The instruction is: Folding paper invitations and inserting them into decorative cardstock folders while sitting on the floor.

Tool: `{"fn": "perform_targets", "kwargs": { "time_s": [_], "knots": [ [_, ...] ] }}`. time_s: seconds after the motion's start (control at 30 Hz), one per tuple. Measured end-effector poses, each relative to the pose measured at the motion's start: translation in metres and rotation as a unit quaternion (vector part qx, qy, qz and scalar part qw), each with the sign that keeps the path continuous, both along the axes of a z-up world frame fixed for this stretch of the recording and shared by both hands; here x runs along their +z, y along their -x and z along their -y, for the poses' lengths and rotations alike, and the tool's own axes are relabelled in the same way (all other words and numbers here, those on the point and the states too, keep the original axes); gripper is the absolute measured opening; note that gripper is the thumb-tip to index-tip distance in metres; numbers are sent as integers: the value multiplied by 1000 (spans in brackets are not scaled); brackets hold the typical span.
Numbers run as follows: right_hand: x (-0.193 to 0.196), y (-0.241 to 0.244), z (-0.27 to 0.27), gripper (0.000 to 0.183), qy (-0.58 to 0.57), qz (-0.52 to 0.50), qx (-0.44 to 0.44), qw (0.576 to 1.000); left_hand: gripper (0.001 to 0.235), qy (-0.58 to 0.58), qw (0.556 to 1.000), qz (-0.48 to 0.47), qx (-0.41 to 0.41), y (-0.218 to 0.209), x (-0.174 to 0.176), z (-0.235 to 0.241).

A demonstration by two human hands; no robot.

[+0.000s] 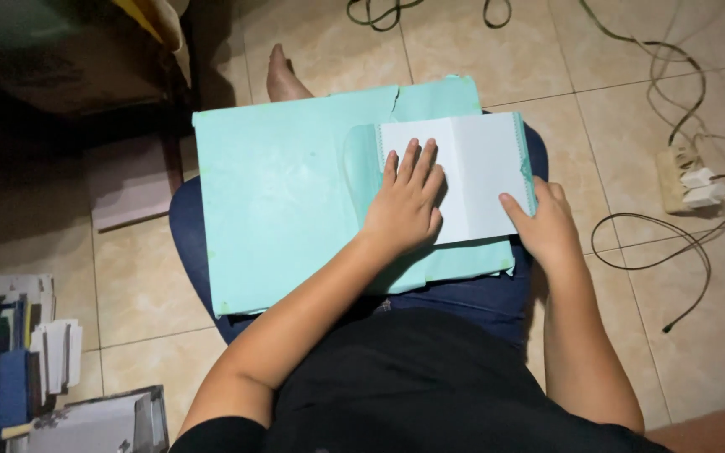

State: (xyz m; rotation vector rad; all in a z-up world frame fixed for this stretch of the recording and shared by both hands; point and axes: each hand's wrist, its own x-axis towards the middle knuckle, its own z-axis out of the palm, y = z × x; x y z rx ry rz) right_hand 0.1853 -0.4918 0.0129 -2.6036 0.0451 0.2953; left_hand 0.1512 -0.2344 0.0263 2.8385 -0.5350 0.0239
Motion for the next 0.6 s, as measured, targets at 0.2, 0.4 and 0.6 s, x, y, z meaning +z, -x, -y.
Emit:
{"fn": "perform_targets", "kwargs": {
  "time_s": [0.2,0.4,0.6],
  "knots": [
    [43,13,-13,65,-65,64,6,996,59,4,1000,-5,-17,-2,-3,-4],
    [6,-18,17,53,-234,-2,-32,972,60,19,1000,-24,-5,1,5,-5],
    [-3,-36,8,51,-355,-91,-87,926,61,11,1000,-25,-3,-1,4,-5]
  ]
}}
